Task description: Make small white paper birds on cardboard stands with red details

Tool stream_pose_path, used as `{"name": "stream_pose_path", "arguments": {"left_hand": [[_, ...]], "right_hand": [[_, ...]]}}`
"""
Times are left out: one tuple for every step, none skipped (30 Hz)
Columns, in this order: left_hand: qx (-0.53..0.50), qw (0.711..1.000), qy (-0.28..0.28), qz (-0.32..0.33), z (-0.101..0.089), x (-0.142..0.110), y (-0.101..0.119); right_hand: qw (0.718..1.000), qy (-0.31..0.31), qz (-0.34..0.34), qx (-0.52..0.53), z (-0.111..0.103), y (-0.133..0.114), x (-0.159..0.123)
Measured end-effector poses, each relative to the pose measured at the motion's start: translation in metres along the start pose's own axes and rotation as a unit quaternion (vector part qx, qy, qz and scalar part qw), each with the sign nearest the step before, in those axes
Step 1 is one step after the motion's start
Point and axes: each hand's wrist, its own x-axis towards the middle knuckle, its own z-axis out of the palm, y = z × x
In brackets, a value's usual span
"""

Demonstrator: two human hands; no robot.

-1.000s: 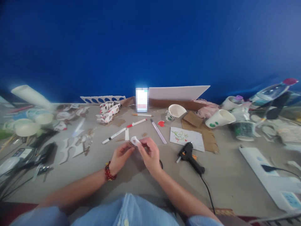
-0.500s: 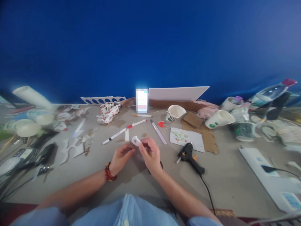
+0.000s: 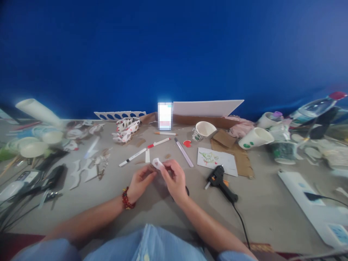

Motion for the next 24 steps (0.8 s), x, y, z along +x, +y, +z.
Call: {"name": "stream_pose_path", "arguments": {"left_hand": [[-0.004,1.0,0.002,-0.001,-0.0009,-0.0004,-0.0002],[-0.008,1.0,0.006,-0.003,-0.002,-0.0009,-0.0006],[-0.012,1.0,0.012,-0.007,-0.0031,-0.0014,-0.0012],[-0.015,1.0,0.018,-0.01,-0.0041,-0.0017,-0.0018],[-0.017,0.999,0.023,-0.014,-0.005,-0.002,-0.0023],[-0.018,0.999,0.026,-0.017,-0.0057,-0.002,-0.0026],[-0.019,0.999,0.029,-0.019,-0.0062,-0.0019,-0.0027],[-0.019,0.999,0.03,-0.019,-0.0066,-0.0017,-0.0026],[-0.019,0.999,0.029,-0.019,-0.0067,-0.0013,-0.0023],[-0.019,0.999,0.028,-0.019,-0.0068,-0.0009,-0.0019],[-0.018,0.999,0.026,-0.019,-0.0069,-0.0005,-0.0015],[-0.018,0.999,0.024,-0.018,-0.007,-0.0002,-0.0011],[-0.018,0.999,0.023,-0.017,-0.0072,0.0001,-0.0008],[-0.017,0.999,0.023,-0.016,-0.0074,0.0003,-0.0006],[-0.016,0.999,0.023,-0.015,-0.0077,0.0004,-0.0006],[-0.013,1.0,0.025,-0.013,-0.008,0.0004,-0.0006],[-0.01,0.999,0.029,-0.011,-0.0083,0.0004,-0.0006],[-0.007,0.999,0.033,-0.011,-0.0086,0.0004,-0.0006],[-0.004,0.999,0.038,-0.011,-0.0087,0.0003,-0.0004],[-0.001,0.999,0.042,-0.012,-0.0088,0.0002,0.0],[0.001,0.999,0.046,-0.015,-0.0088,0.0001,0.0007],[0.001,0.999,0.046,-0.02,-0.0088,0.0,0.0014],[0.001,0.999,0.045,-0.024,-0.0088,-0.0001,0.0021],[-0.001,0.999,0.042,-0.028,-0.0088,-0.0001,0.0026]], "right_hand": [[1.0,0.002,0.0,-0.002,-0.0008,-0.0001,0.0006],[1.0,0.004,0.0,-0.004,-0.0016,-0.0003,0.0015],[1.0,0.006,0.0,-0.007,-0.0025,-0.0006,0.0025],[1.0,0.007,0.001,-0.009,-0.0035,-0.001,0.0036],[1.0,0.006,0.002,-0.011,-0.0043,-0.0014,0.0046],[1.0,0.004,0.003,-0.012,-0.005,-0.0018,0.0055],[1.0,0.001,0.004,-0.013,-0.0055,-0.002,0.0061],[1.0,0.0,0.004,-0.013,-0.0058,-0.0022,0.0065],[1.0,-0.002,0.003,-0.012,-0.006,-0.0022,0.0066],[1.0,-0.005,0.002,-0.012,-0.006,-0.0021,0.0065],[1.0,-0.008,0.002,-0.013,-0.0061,-0.002,0.0063],[1.0,-0.013,0.001,-0.012,-0.0061,-0.0017,0.006],[1.0,-0.017,0.001,-0.011,-0.0062,-0.0015,0.0057],[1.0,-0.02,0.0,-0.009,-0.0063,-0.0012,0.0055],[1.0,-0.023,-0.002,-0.008,-0.0066,-0.0011,0.0053],[1.0,-0.025,-0.005,-0.007,-0.0069,-0.001,0.0052],[1.0,-0.028,-0.007,-0.007,-0.0072,-0.001,0.0053],[0.999,-0.03,-0.009,-0.008,-0.0075,-0.0011,0.0053],[0.999,-0.033,-0.011,-0.01,-0.0078,-0.0012,0.0055],[0.999,-0.035,-0.012,-0.012,-0.008,-0.0014,0.0057],[0.999,-0.037,-0.012,-0.015,-0.0081,-0.0017,0.0059],[0.999,-0.038,-0.012,-0.017,-0.0081,-0.0019,0.0061],[0.999,-0.039,-0.013,-0.018,-0.0081,-0.0022,0.0063],[0.999,-0.039,-0.015,-0.019,-0.0081,-0.0024,0.0064]]}}
